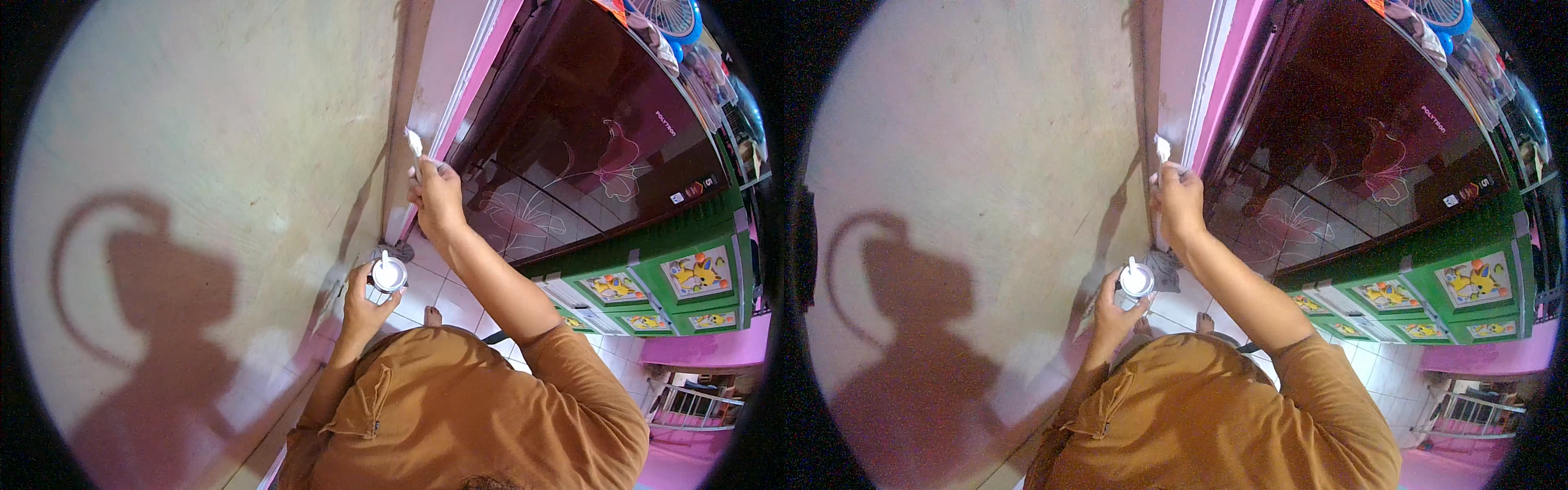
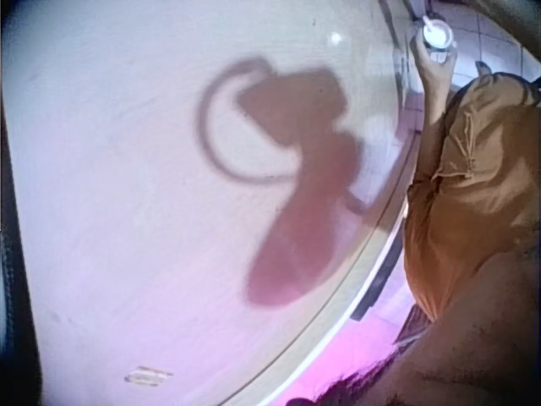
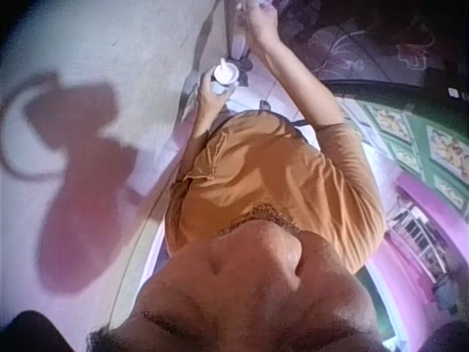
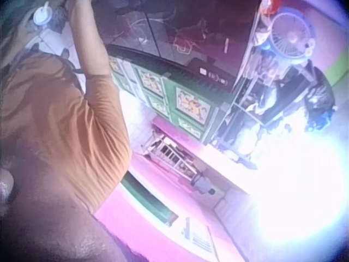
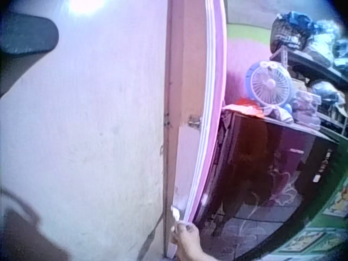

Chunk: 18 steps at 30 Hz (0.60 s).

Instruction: The person paints a doorframe using a brush and a cup of paint, walks over to an outdoor table, and mixes liquid from a bottle into a cup of paint using a stick.

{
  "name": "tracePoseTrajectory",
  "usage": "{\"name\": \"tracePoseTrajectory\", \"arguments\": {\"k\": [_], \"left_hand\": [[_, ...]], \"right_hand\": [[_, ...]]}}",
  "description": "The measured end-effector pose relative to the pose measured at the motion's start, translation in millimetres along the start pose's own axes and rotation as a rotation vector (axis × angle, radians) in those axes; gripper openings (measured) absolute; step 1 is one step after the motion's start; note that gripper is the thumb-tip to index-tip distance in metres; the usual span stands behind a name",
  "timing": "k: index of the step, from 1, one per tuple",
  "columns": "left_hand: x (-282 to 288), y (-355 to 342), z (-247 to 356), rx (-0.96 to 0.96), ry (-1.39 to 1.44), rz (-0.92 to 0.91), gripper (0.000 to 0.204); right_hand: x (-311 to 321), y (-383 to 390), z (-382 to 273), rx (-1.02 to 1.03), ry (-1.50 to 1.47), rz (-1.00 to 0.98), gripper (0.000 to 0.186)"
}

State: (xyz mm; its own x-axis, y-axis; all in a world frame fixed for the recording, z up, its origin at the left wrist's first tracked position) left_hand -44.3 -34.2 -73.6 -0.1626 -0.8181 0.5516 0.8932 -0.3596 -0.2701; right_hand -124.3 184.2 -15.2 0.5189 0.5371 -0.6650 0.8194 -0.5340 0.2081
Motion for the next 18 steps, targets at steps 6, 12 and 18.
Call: {"name": "tracePoseTrajectory", "arguments": {"k": [6,12,18], "left_hand": [[1,4,-6,-0.008,0.004,0.012,0.070],[1,-1,-2,0.009,-0.028,-0.001,0.069],[1,1,-2,-0.026,-0.005,0.024,0.069]], "right_hand": [[-60,22,-58,0.205,-0.062,-0.047,0.020],[-17,8,-8,0.006,0.013,-0.068,0.018],[-55,14,-57,0.153,-0.020,-0.112,0.024]]}}
Point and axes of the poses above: each hand's wrist, its own y-axis away from the middle knuckle, its own x-axis out of the back of the hand, z = x × y, the point moved 9 cm from there along -y, towards the middle knuckle, and after that the axes turned 14 degrees about -y, right-handed, at the moved point
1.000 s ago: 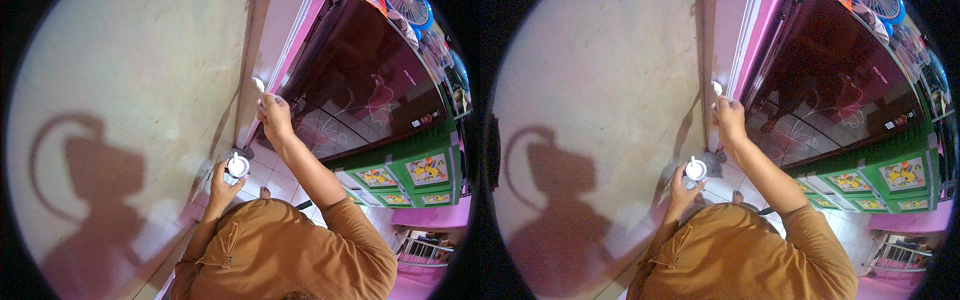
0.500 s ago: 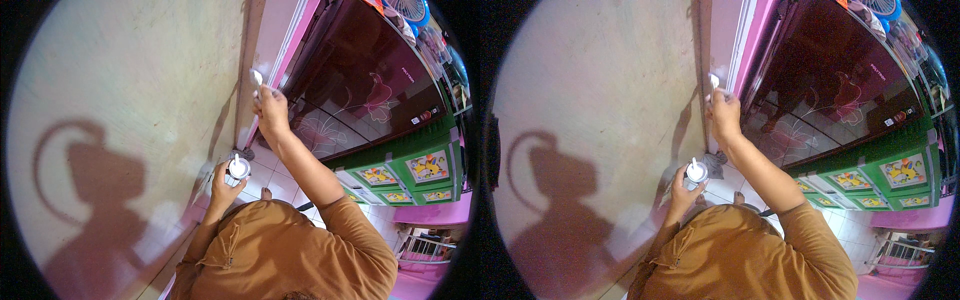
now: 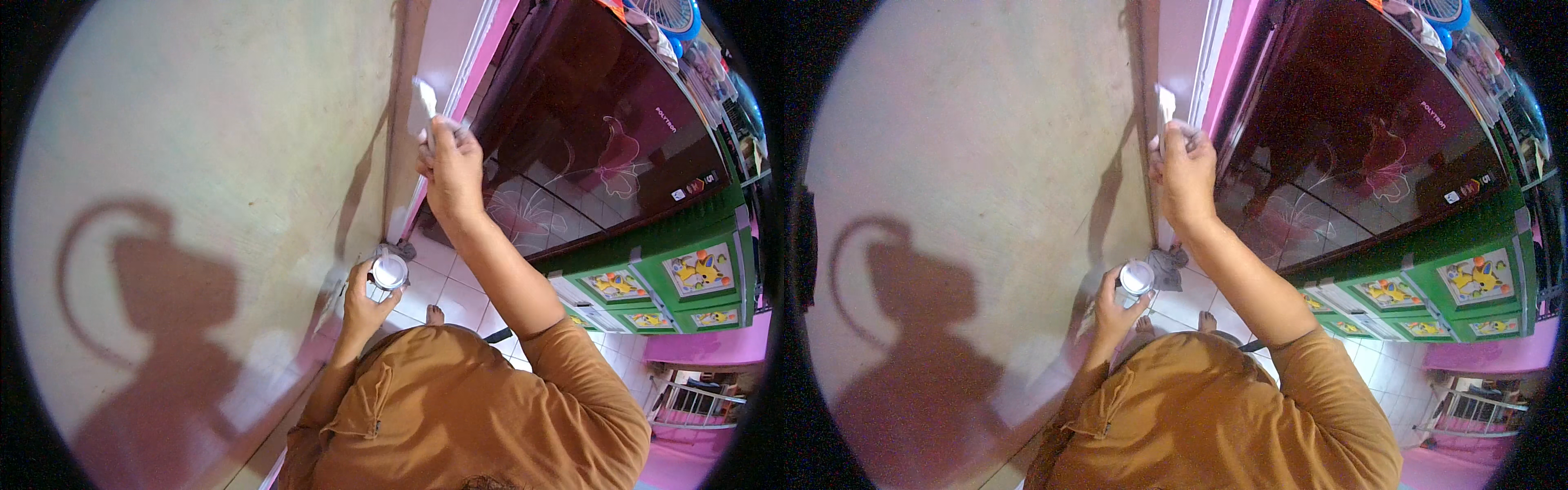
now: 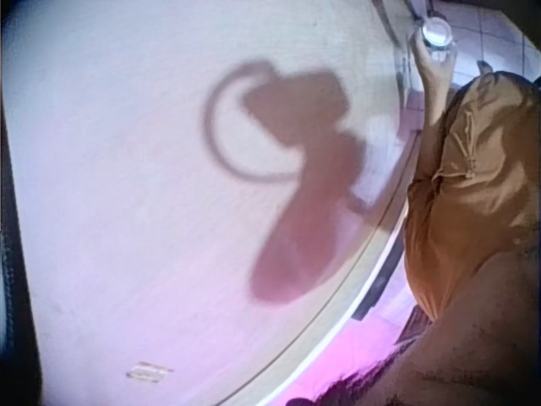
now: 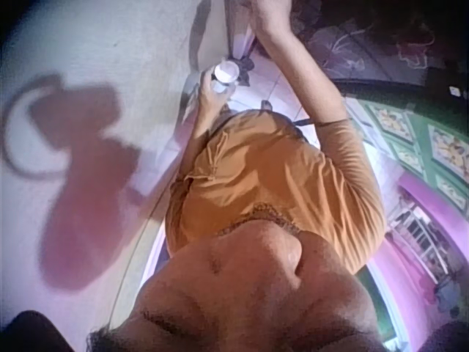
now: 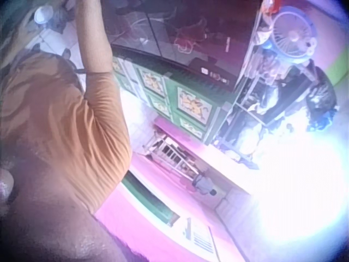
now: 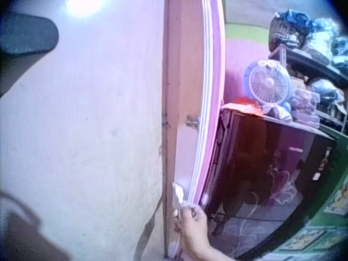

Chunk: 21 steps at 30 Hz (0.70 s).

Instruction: The person paints a doorframe using a brush and a cup of paint, walks over to an outdoor table, and mixes liquid from a bottle into a cup of paint using a stick.

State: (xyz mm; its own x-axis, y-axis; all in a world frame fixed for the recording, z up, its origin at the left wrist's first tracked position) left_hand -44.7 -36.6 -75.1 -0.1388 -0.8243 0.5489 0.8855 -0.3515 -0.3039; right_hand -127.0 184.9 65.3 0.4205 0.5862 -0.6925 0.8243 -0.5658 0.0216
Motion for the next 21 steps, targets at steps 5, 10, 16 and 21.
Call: {"name": "tracePoseTrajectory", "arguments": {"k": [5,10,16,21], "left_hand": [[-2,-17,2,0.020,0.002,0.008,0.066],[-18,-38,-13,0.047,0.071,0.016,0.069],[-40,-61,-17,0.034,0.035,-0.016,0.069],[-51,-69,-8,-0.004,0.015,-0.011,0.070]], "right_hand": [[16,44,-28,-0.057,0.280,-0.061,0.026],[58,73,-46,-0.087,0.634,-0.100,0.025],[48,98,-76,0.337,1.141,-0.416,0.019],[38,111,-59,0.265,1.458,-0.494,0.020]]}}
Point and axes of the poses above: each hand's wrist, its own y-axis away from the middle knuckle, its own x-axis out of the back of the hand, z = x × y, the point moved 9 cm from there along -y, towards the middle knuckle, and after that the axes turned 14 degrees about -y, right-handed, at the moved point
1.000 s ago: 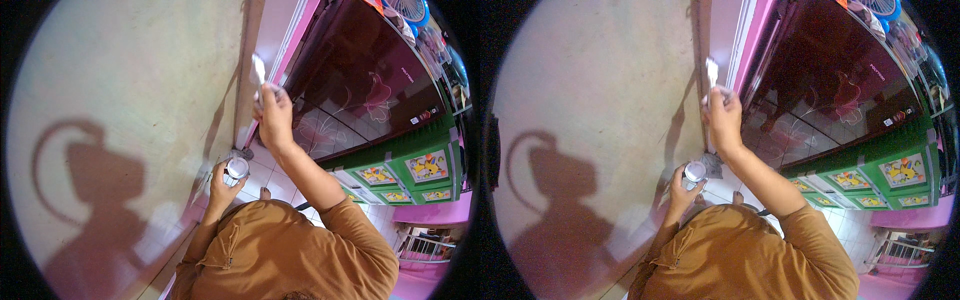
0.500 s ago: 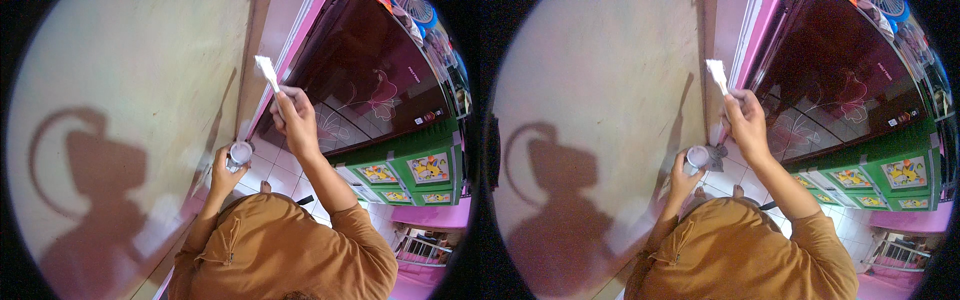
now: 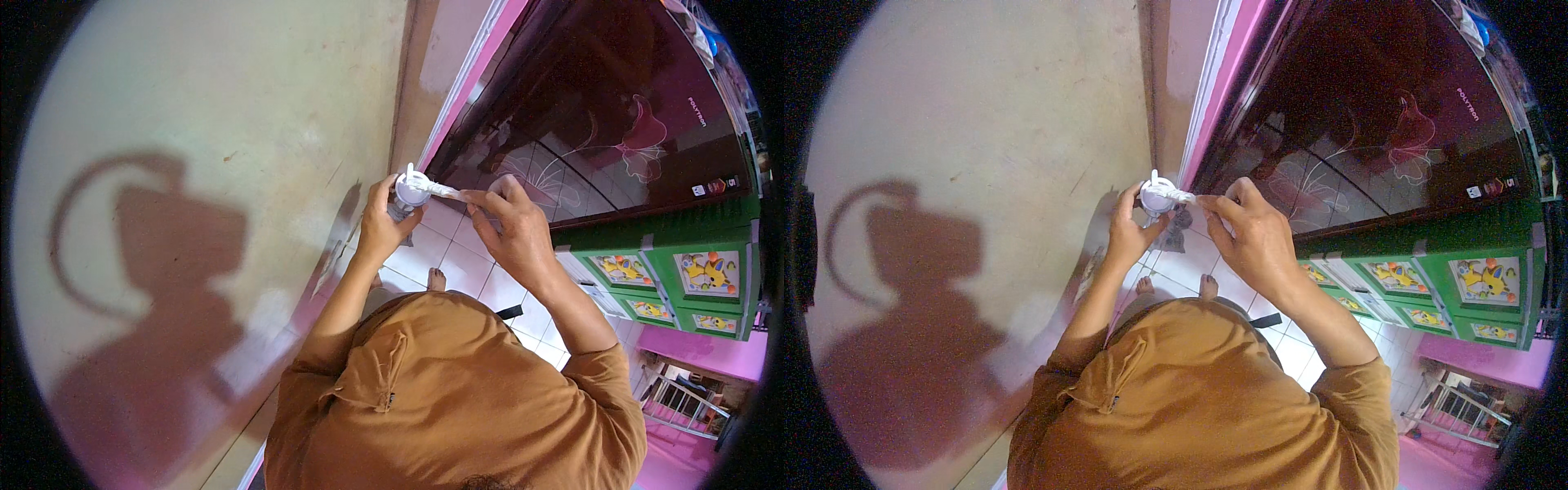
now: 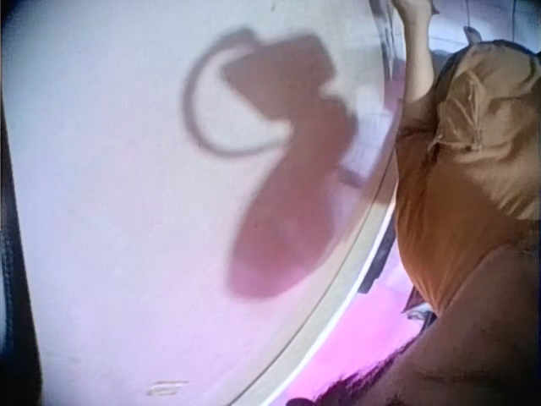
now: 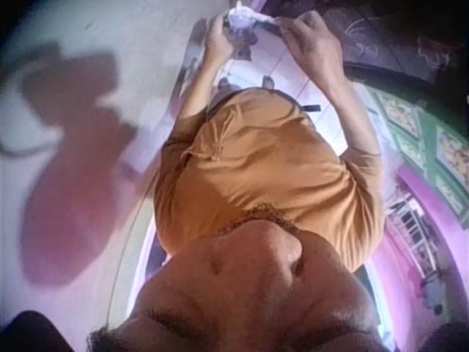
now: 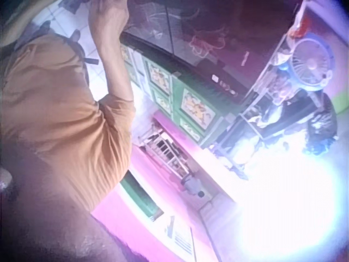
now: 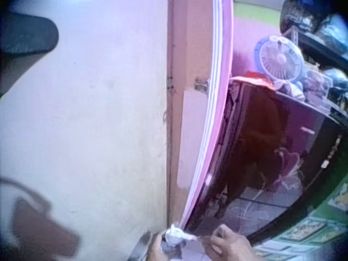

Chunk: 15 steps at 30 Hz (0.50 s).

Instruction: The person paints a doorframe using a brush and a cup of paint, walks over to an outdoor table, and mixes liquid from a bottle into a cup of paint using a stick.

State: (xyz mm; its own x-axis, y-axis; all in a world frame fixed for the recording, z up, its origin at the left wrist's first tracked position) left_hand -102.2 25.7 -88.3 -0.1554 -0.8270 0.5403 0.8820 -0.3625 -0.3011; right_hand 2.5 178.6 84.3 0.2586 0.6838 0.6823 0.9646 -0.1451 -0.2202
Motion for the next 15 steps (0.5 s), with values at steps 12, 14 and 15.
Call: {"name": "tracePoseTrajectory", "arguments": {"k": [12,14,15], "left_hand": [[-3,-6,14,-0.058,-0.011,0.015,0.072],[-3,-6,14,-0.075,-0.031,0.017,0.072],[-2,-6,14,-0.076,-0.036,0.027,0.072]], "right_hand": [[-12,-13,-8,0.105,0.188,-0.084,0.017],[-9,-17,-6,0.089,0.134,-0.076,0.017],[-8,-18,-5,0.091,0.134,-0.077,0.017]]}}
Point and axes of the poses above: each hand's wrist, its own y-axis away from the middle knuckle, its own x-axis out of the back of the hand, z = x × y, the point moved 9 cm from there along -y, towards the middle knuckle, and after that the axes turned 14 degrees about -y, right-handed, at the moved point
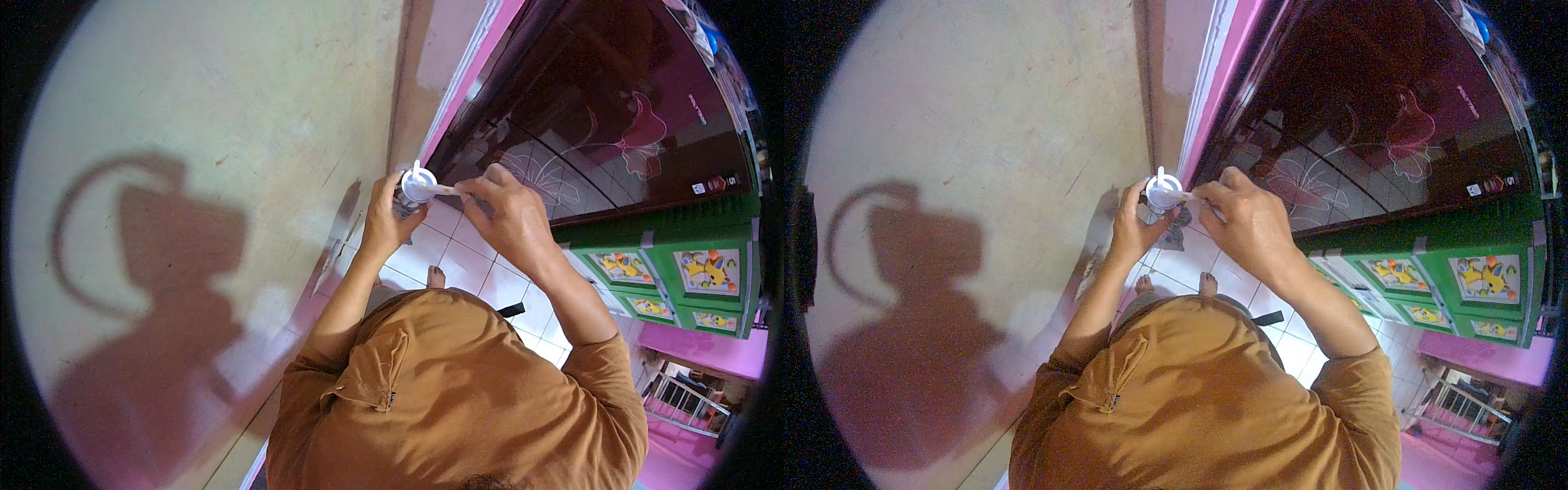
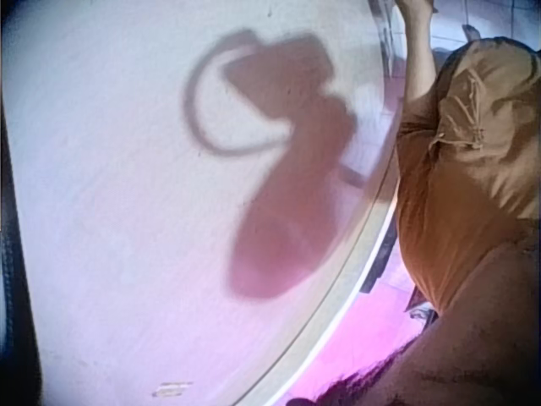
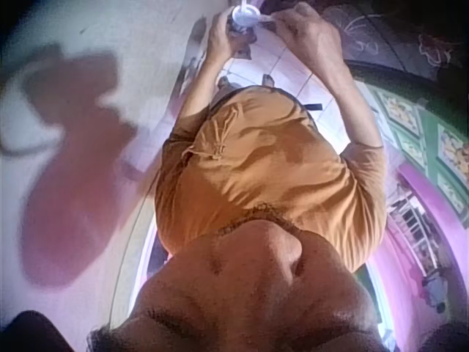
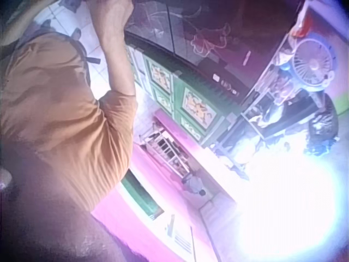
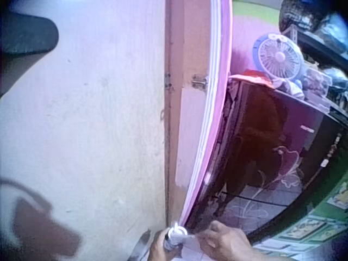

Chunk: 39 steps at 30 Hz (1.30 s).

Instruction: The person paints a doorframe using a brush and a cup of paint, walks over to an outdoor table, and mixes liquid from a bottle into a cup of paint using a stick.

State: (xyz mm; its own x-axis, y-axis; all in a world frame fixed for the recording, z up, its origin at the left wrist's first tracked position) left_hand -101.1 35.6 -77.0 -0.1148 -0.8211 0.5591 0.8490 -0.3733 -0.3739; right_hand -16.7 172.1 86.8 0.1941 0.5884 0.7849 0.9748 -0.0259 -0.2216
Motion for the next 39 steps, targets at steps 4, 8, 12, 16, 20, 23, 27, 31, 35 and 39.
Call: {"name": "tracePoseTrajectory", "arguments": {"k": [4,8,12,16,20,23,27,31,35,39], "left_hand": [[1,-3,1,0.041,-0.004,-0.012,0.072],[0,-7,-1,0.007,-0.009,0.031,0.070],[-5,-12,-4,0.014,0.040,0.017,0.069],[-7,-20,0,0.028,0.086,0.004,0.069],[-11,-25,-3,0.024,0.095,0.000,0.069],[-12,-28,-6,0.010,0.030,0.032,0.069],[-22,-26,-24,0.053,0.096,0.009,0.070],[-21,-17,-32,0.098,0.116,-0.022,0.071],[-13,-1,-37,0.103,0.106,-0.017,0.071],[0,16,-39,0.156,0.013,-0.043,0.074]], "right_hand": [[6,3,34,-0.149,-0.252,0.048,0.020],[-4,12,80,-0.272,-0.560,0.132,0.024],[-18,26,112,-0.618,-0.779,0.065,0.024],[-45,46,128,-0.837,-1.215,0.116,0.021],[-62,53,130,-0.899,-1.442,0.117,0.023],[-67,48,124,-0.878,-1.580,0.125,0.023],[-68,28,115,-0.792,-1.697,0.148,0.021],[-76,7,120,-0.795,-1.684,0.216,0.022],[-95,-13,123,-0.822,-1.673,0.209,0.022],[-105,-28,122,-0.920,-1.655,0.246,0.022]]}}
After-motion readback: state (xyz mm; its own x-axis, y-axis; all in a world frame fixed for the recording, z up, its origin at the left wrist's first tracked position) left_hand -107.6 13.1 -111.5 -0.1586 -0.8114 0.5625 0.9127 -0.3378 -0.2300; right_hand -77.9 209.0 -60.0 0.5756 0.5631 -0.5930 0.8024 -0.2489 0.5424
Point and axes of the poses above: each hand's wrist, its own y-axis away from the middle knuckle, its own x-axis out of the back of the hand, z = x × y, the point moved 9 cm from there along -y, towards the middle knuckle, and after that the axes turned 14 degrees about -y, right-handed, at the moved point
